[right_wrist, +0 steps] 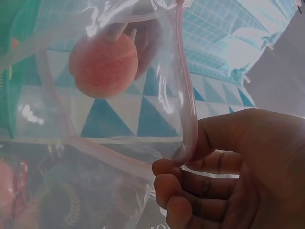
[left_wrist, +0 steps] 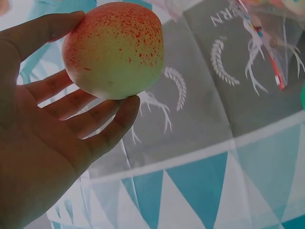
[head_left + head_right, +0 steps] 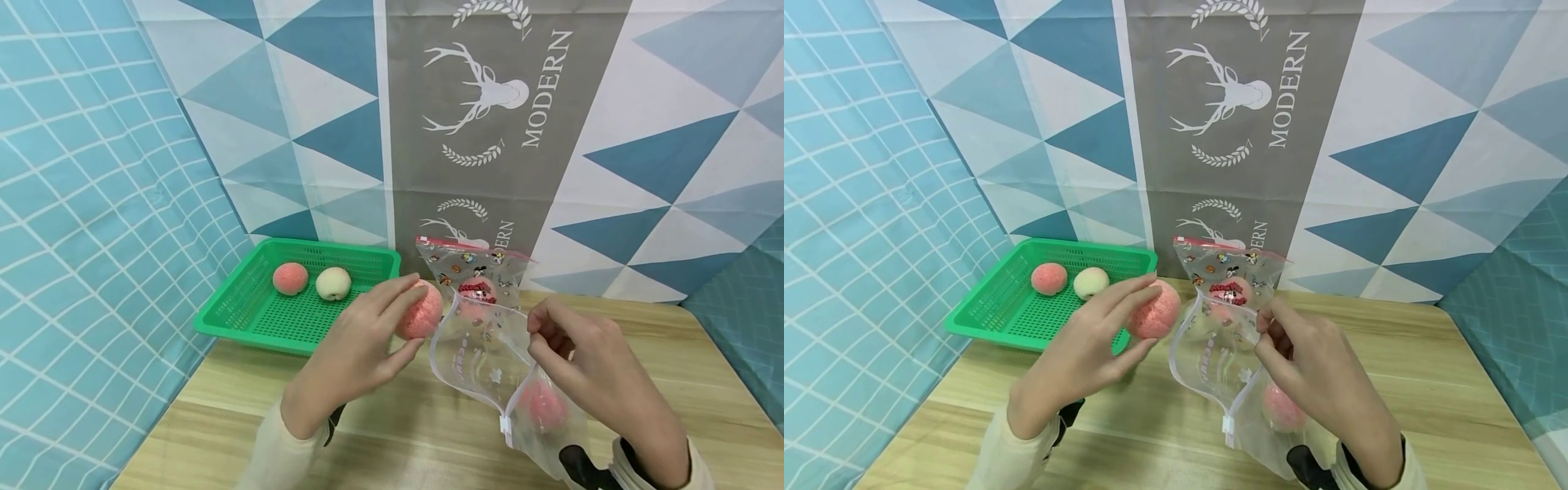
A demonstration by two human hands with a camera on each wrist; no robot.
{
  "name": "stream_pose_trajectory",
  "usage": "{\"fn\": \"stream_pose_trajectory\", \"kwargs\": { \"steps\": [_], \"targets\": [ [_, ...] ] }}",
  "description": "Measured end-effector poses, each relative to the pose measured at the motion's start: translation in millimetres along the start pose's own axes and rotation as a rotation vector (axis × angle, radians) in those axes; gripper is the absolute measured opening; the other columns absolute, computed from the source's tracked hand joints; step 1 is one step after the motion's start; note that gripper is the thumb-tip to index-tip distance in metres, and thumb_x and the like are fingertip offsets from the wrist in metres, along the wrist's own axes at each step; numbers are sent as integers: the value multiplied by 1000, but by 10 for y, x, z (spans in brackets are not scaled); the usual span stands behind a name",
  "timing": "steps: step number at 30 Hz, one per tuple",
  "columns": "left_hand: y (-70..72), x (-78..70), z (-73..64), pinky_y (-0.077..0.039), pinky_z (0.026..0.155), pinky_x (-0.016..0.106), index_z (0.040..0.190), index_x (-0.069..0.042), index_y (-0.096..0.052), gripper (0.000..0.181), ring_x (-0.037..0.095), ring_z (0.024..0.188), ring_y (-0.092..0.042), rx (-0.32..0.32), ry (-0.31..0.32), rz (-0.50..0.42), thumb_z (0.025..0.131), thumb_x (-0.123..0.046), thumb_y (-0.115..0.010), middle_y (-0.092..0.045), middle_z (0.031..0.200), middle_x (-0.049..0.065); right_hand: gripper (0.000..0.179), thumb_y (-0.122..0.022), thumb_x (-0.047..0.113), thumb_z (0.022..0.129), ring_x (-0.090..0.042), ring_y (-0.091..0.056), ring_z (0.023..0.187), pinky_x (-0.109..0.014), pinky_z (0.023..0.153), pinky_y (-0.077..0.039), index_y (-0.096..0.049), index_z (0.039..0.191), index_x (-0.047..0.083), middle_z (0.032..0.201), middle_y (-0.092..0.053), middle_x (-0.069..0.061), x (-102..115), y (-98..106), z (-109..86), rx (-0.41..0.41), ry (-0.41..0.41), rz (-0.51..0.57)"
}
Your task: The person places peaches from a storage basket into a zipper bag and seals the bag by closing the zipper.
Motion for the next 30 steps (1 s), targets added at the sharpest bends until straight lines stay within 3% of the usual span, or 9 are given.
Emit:
{"fn": "stream_pose_trajectory", "kwargs": {
  "steps": [11, 14, 17, 22, 27, 30],
  "targets": [
    [-192, -333, 14, -47, 103, 38, 137, -8, -57, 60, 24, 131, -53, 56, -130, -27, 85, -27, -77, -54, 142, 10, 33, -63, -10, 76, 5, -49, 57, -11, 52, -40, -57, 88, 20, 69, -52, 19, 61, -28, -8, 3, 58, 25],
    [-283, -363, 16, -45, 105, 37, 137, -9, -57, 59, 24, 132, -52, 91, -138, -31, 85, -27, -77, -55, 141, 10, 33, -63, -10, 76, 5, -49, 57, -11, 51, -40, -57, 88, 20, 69, -52, 20, 77, -39, -7, 4, 75, 34],
    [-399, -349, 6, -45, 106, 37, 135, -11, -58, 57, 22, 130, -54, 164, -120, -30, 84, -27, -77, -57, 139, 8, 33, -63, -10, 76, 5, -49, 57, -11, 51, -40, -57, 88, 21, 69, -52, 20, 75, -42, -12, 8, 68, 39],
    [-585, -298, -19, -51, 93, 31, 128, -14, -61, 50, 13, 106, -63, 301, -84, -17, 83, -28, -77, -64, 123, 0, 33, -64, -10, 77, 5, -49, 57, -11, 52, -41, -57, 89, 21, 69, -52, 19, 73, -44, -11, 17, 56, 40],
    [-705, -304, -67, -51, 76, 25, 126, -16, -61, 49, 5, 82, -58, 367, -105, -9, 82, -28, -79, -63, 110, -5, 32, -64, -9, 77, 4, -49, 57, -12, 51, -41, -57, 88, 20, 69, -52, 19, 70, -49, -3, 22, 48, 31],
    [-759, -335, -98, -48, 70, 19, 118, -15, -65, 42, 4, 79, -55, 413, -113, -35, 81, -26, -80, -62, 108, -6, 32, -64, -10, 77, 4, -49, 57, -12, 52, -41, -57, 88, 20, 69, -52, 19, 66, -45, -4, 17, 48, 32]
  ]
}}
Point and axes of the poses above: each hand's wrist, its own z-axis towards the middle knuckle, its own y-axis out of the back of the hand, x = y × z, the point moved 8 cm from there along z, towards the middle knuckle
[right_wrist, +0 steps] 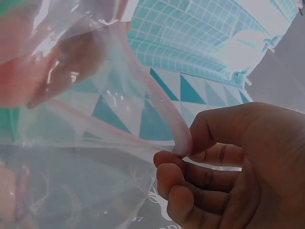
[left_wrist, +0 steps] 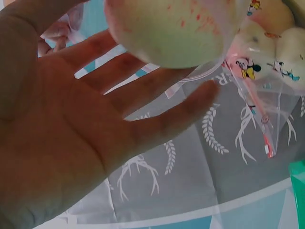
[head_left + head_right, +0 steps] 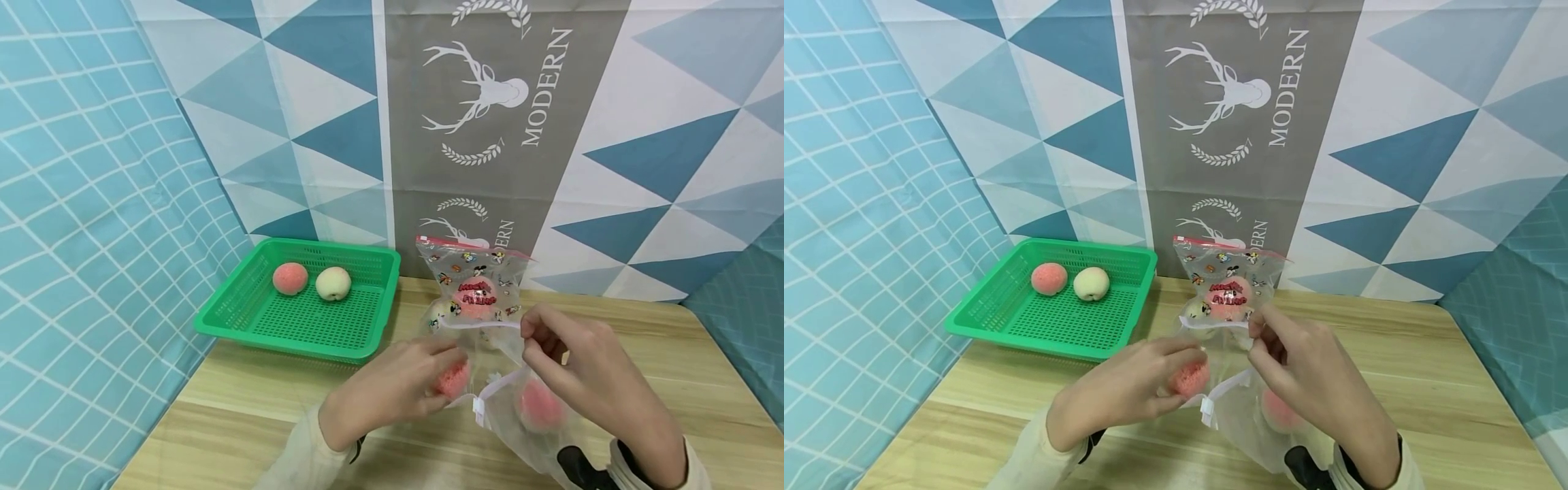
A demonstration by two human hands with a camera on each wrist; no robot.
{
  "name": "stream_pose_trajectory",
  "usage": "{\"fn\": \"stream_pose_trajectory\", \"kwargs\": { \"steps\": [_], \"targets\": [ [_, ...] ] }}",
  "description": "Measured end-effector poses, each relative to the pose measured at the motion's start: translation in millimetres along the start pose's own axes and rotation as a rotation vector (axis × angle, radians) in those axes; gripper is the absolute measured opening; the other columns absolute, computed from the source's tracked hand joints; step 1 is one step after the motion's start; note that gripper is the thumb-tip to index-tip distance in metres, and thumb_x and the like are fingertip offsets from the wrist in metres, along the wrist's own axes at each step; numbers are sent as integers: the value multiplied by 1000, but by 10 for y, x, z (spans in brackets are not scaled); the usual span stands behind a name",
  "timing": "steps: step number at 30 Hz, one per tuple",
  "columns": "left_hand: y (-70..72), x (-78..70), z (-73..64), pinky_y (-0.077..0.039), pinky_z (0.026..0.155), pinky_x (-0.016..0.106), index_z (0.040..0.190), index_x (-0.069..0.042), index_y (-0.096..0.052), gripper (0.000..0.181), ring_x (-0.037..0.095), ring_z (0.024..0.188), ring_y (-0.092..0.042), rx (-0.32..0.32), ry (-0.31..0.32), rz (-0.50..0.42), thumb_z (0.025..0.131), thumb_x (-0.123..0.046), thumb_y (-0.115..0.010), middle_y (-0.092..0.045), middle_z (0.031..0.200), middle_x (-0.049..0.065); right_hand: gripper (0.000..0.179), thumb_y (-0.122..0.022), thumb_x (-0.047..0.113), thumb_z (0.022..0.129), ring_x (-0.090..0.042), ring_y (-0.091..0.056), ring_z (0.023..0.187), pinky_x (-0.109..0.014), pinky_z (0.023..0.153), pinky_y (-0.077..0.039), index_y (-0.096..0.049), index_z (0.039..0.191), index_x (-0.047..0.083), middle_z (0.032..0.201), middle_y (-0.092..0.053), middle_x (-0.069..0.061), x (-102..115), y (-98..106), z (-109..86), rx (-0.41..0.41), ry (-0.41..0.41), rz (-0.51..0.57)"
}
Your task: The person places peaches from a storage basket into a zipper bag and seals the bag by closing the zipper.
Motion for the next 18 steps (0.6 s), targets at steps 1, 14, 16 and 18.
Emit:
{"fn": "stream_pose_trajectory", "kwargs": {
  "steps": [1, 14, 16, 18],
  "targets": [
    [-22, -10, -2, -46, 68, 17, 114, -16, -65, 37, 4, 77, -53, 20, 1, -13, 81, -25, -80, -61, 105, -7, 33, -64, -10, 77, 4, -49, 57, -12, 52, -41, -57, 88, 20, 69, -52, 19, 3, 0, 0, -2, 4, 4],
    [-146, -32, -49, -38, 59, 17, 102, -23, -63, 30, 4, 69, -47, 159, 100, 26, 80, -27, -83, -52, 83, -10, 33, -67, -10, 76, 5, -49, 58, -11, 53, -42, -57, 89, 20, 70, -53, 20, 41, -50, -2, 31, 20, 32],
    [-146, -37, -55, -38, 58, 17, 102, -23, -63, 31, 4, 69, -47, 163, 104, 32, 79, -28, -83, -51, 83, -10, 33, -67, -10, 76, 5, -49, 58, -11, 53, -42, -57, 89, 19, 70, -53, 20, 44, -57, -4, 38, 17, 31],
    [-143, -47, -56, -37, 57, 17, 101, -24, -62, 30, 4, 68, -47, 157, 103, 37, 79, -28, -83, -51, 82, -10, 33, -67, -10, 76, 5, -49, 58, -11, 53, -43, -57, 89, 19, 70, -53, 20, 44, -58, -6, 40, 15, 33]
  ]
}}
Point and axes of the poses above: each hand's wrist, its own z-axis towards the middle knuckle, its own y-axis out of the back of the hand, x = y × z, the point moved 8 cm from there along z, towards the middle knuckle
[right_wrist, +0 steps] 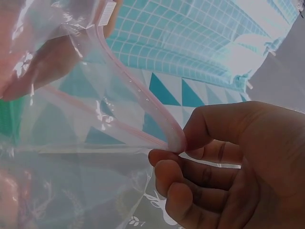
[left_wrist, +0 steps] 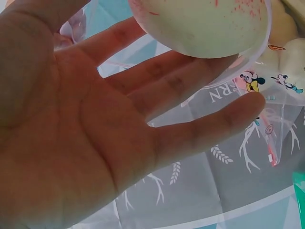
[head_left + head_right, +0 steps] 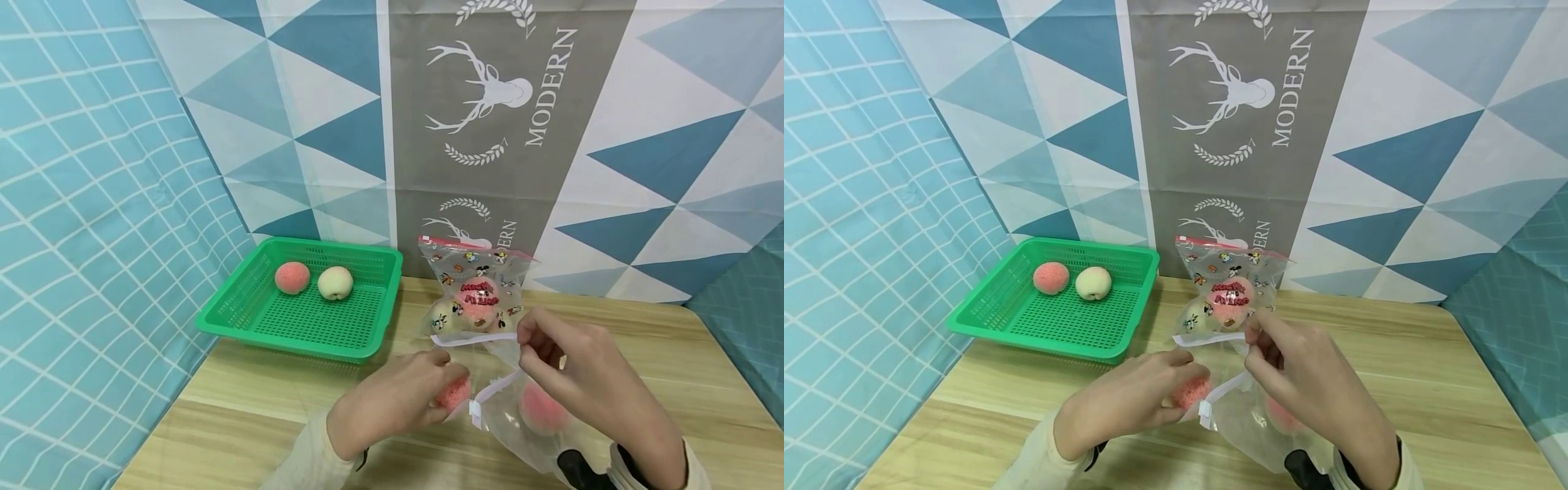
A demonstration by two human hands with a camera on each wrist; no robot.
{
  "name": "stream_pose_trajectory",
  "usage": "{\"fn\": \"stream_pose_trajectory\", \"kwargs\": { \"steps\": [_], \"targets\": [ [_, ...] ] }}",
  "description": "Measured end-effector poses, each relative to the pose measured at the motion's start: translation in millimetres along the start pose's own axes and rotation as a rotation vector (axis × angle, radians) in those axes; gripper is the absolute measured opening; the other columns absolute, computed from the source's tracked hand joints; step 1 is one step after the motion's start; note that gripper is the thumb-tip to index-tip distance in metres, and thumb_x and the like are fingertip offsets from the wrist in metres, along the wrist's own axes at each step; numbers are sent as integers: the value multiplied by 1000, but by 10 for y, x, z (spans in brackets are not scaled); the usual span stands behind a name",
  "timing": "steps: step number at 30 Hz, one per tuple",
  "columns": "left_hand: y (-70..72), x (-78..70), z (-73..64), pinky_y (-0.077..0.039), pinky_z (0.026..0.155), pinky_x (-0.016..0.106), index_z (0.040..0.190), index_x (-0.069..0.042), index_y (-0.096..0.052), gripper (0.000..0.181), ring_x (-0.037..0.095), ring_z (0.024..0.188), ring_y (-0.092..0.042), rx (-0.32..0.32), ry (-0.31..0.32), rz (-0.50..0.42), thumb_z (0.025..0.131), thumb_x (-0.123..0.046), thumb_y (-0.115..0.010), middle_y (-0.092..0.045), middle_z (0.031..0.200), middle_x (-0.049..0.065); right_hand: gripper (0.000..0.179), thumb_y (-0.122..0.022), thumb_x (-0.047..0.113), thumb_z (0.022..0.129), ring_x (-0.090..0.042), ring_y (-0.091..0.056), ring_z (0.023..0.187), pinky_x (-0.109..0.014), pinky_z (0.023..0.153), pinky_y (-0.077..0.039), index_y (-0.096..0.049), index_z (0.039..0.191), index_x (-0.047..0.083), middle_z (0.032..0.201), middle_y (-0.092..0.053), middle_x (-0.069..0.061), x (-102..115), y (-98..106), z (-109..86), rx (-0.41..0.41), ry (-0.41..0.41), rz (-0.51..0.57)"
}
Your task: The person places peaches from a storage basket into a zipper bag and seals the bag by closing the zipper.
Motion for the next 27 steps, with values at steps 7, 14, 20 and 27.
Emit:
{"fn": "stream_pose_trajectory", "kwargs": {
  "steps": [7, 14, 20, 27],
  "targets": [
    [-27, -40, 22, -35, 51, 19, 102, -26, -62, 28, 7, 70, -47, -26, -13, 39, 81, -27, -81, -48, 82, -9, 34, -67, -10, 76, 5, -49, 58, -11, 53, -42, -57, 90, 20, 70, -52, 20, -11, 5, -4, -7, 10, 0],
    [-54, -31, 40, -36, 48, 20, 106, -30, -64, 25, 8, 72, -51, -12, 21, 51, 85, -29, -77, -52, 84, -8, 36, -66, -10, 75, 5, -48, 58, -11, 53, -41, -57, 90, 21, 70, -52, 20, -15, 16, 2, -15, 34, 1],
    [-112, -3, 35, -47, 59, 28, 118, -30, -68, 38, 10, 91, -60, 86, 63, 69, 83, -36, -81, -60, 101, -7, 36, -64, -10, 75, 6, -48, 57, -10, 53, -40, -57, 89, 22, 70, -51, 20, -13, 36, 11, -29, 52, -1],
    [-158, -10, 26, -50, 80, 37, 114, -29, -70, 34, 12, 105, -60, 140, 79, 67, 83, -40, -79, -65, 110, -7, 35, -65, -11, 75, 5, -47, 57, -11, 52, -40, -57, 89, 20, 69, -51, 19, -48, 39, 6, -14, 19, -24]
  ]
}}
Point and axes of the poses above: each hand's wrist, its own z-axis towards the middle knuckle, its own y-axis out of the back of the hand, x = y × z, the point moved 8 cm from there along z, towards the middle knuckle
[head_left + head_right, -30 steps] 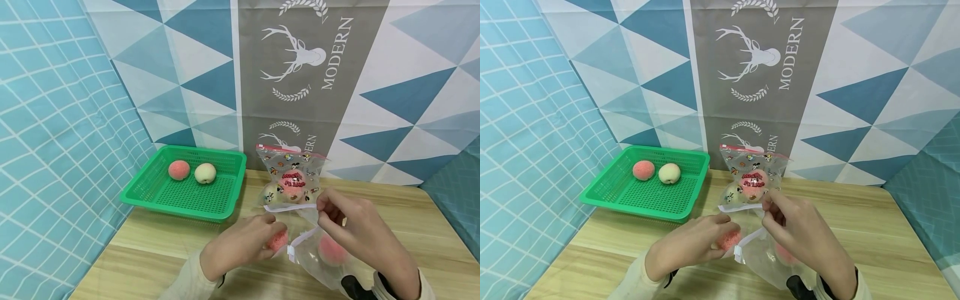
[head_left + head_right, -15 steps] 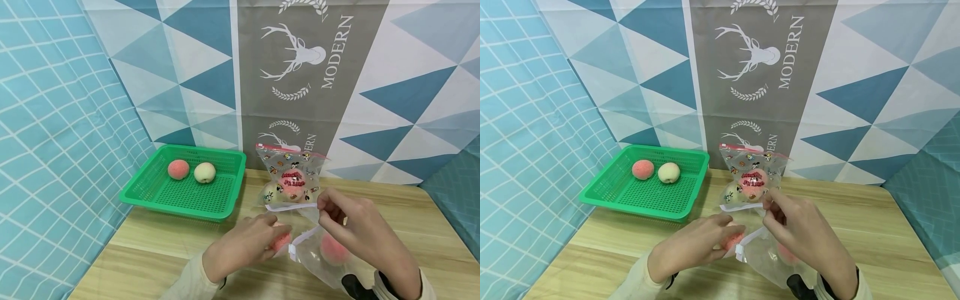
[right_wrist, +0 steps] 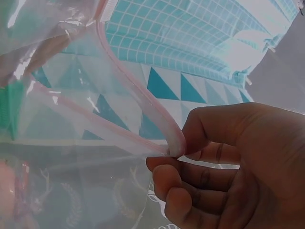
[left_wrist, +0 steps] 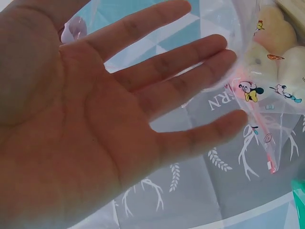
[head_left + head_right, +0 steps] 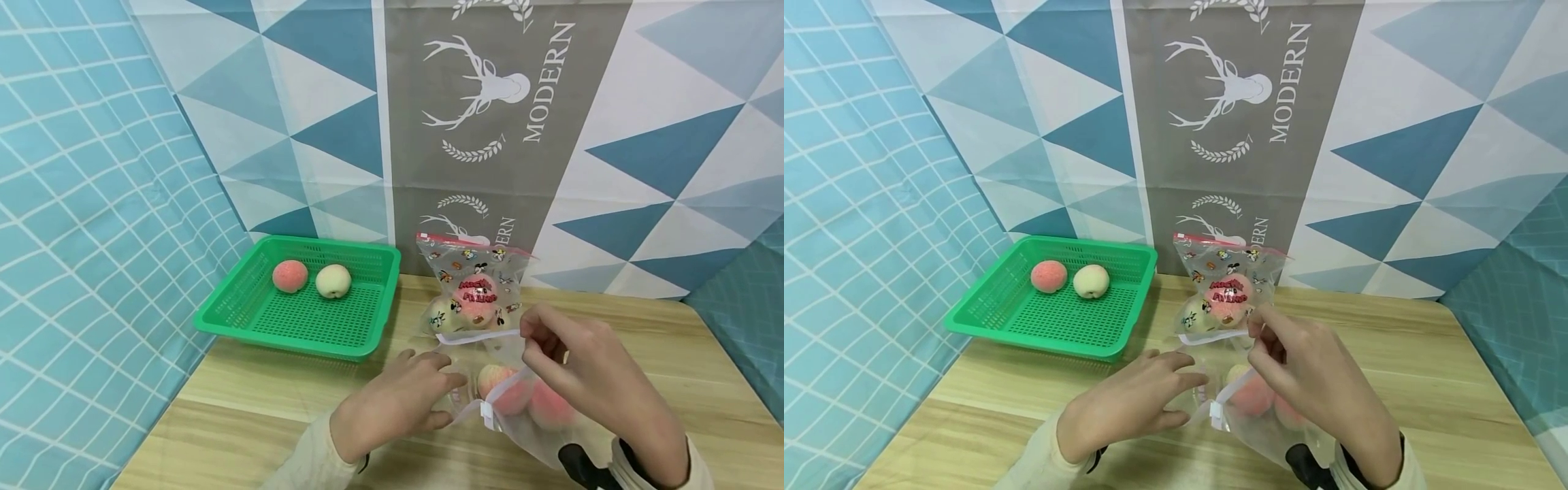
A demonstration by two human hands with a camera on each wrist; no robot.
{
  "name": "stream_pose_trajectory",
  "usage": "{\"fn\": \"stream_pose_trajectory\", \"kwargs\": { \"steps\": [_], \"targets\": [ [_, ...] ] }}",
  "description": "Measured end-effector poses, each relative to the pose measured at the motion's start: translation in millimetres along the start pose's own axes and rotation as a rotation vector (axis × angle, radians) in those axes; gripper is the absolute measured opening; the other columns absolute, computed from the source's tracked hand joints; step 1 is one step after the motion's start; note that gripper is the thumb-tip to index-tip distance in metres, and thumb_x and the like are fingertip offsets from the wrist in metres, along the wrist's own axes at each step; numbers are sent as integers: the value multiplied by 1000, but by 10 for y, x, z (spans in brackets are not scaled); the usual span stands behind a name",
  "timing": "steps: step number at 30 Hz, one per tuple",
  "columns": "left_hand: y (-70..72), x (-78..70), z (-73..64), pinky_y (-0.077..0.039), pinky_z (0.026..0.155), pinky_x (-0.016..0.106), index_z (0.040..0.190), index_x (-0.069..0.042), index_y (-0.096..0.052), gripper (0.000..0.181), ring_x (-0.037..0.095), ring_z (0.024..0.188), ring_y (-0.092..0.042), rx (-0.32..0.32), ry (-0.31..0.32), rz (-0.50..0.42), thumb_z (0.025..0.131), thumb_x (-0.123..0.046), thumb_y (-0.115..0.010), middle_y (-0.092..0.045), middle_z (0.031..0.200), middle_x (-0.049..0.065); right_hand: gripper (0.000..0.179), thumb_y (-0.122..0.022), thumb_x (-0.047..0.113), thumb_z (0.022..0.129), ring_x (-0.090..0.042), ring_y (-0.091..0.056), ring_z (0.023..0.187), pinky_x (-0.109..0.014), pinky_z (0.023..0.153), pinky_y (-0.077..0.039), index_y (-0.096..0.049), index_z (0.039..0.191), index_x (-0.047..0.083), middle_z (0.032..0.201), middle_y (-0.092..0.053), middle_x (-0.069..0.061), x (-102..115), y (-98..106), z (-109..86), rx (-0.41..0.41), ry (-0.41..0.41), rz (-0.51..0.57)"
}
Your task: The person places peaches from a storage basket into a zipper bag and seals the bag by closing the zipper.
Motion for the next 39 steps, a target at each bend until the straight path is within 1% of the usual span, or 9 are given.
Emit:
{"fn": "stream_pose_trajectory", "kwargs": {
  "steps": [4, 9, 14, 19, 22, 26, 31, 33, 39],
  "targets": [
    [86, -45, -5, -50, 85, 35, 107, -27, -69, 26, 9, 96, -61, -104, -72, 27, 85, -37, -78, -65, 98, -10, 35, -64, -11, 74, 5, -48, 57, -11, 52, -41, -57, 88, 20, 68, -51, 19, -13, 39, -2, -19, -11, -16],
    [233, -95, -18, -49, 78, 26, 96, -21, -67, 15, 4, 76, -57, -235, -184, -25, 86, -25, -77, -59, 80, -11, 34, -64, -11, 74, 5, -48, 57, -11, 53, -41, -57, 87, 20, 68, -51, 19, -30, 69, -11, -35, -24, -29],
    [402, -42, -56, -46, 70, 22, 95, -17, -67, 7, 6, 74, -53, -341, -209, -96, 91, -19, -72, -60, 82, -8, 36, -62, -11, 75, 5, -48, 58, -11, 54, -41, -58, 85, 23, 68, -51, 20, -28, 78, -8, -39, -12, -37],
    [529, 93, -106, -49, 73, 21, 104, -12, -71, 13, 8, 79, -58, -441, -184, -142, 92, -16, -70, -67, 92, -4, 35, -65, -10, 78, 5, -46, 59, -12, 54, -40, -69, 84, 25, 73, -56, 21, -30, 72, -6, -10, -2, -74],
    [571, 183, -124, -51, 73, 23, 103, -11, -72, 13, 9, 79, -60, -489, -168, -147, 90, -11, -71, -68, 91, -4, 30, -65, -6, 82, 5, -41, 57, -16, 52, -38, -75, 87, 22, 74, -58, 19, -54, 56, -17, 14, -29, -130],
    [587, 307, -129, -52, 73, 26, 102, -12, -72, 13, 10, 78, -61, -518, -139, -154, 89, -9, -72, -68, 91, -4, 28, -58, 1, 90, 2, -36, 55, -23, 53, -35, -78, 97, 19, 74, -56, 16, -129, -1, -40, 97, -125, -222],
    [575, 529, -128, -55, 81, 31, 106, -9, -71, 14, 15, 91, -66, -510, -63, -198, 92, -10, -70, -71, 99, 1, 27, -54, 8, 93, -6, -39, 57, -26, 52, -34, -76, 108, 11, 74, -54, 8, -241, -39, -71, 188, -254, -306],
    [563, 650, -126, -55, 83, 33, 107, -8, -71, 15, 17, 94, -66, -501, -13, -205, 93, -11, -69, -71, 101, 3, 23, -57, 10, 93, -7, -44, 59, -27, 51, -36, -76, 105, 9, 77, -59, 5, -261, -20, -69, 170, -275, -325],
    [491, 1048, -139, -55, 85, 35, 110, -7, -71, 17, 21, 100, -66, -482, 141, -216, 94, -10, -68, -72, 105, 5, 15, -72, 19, 90, -13, -50, 55, -30, 49, -39, -76, 85, 5, 69, -60, -1, -281, 82, -21, 11, -287, -368]
  ]
}}
Point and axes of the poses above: each hand's wrist, its own z-axis towards the middle knuckle, its own y-axis out of the back of the hand, x = y × z, the point moved 8 cm from there along z, towards the middle knuckle
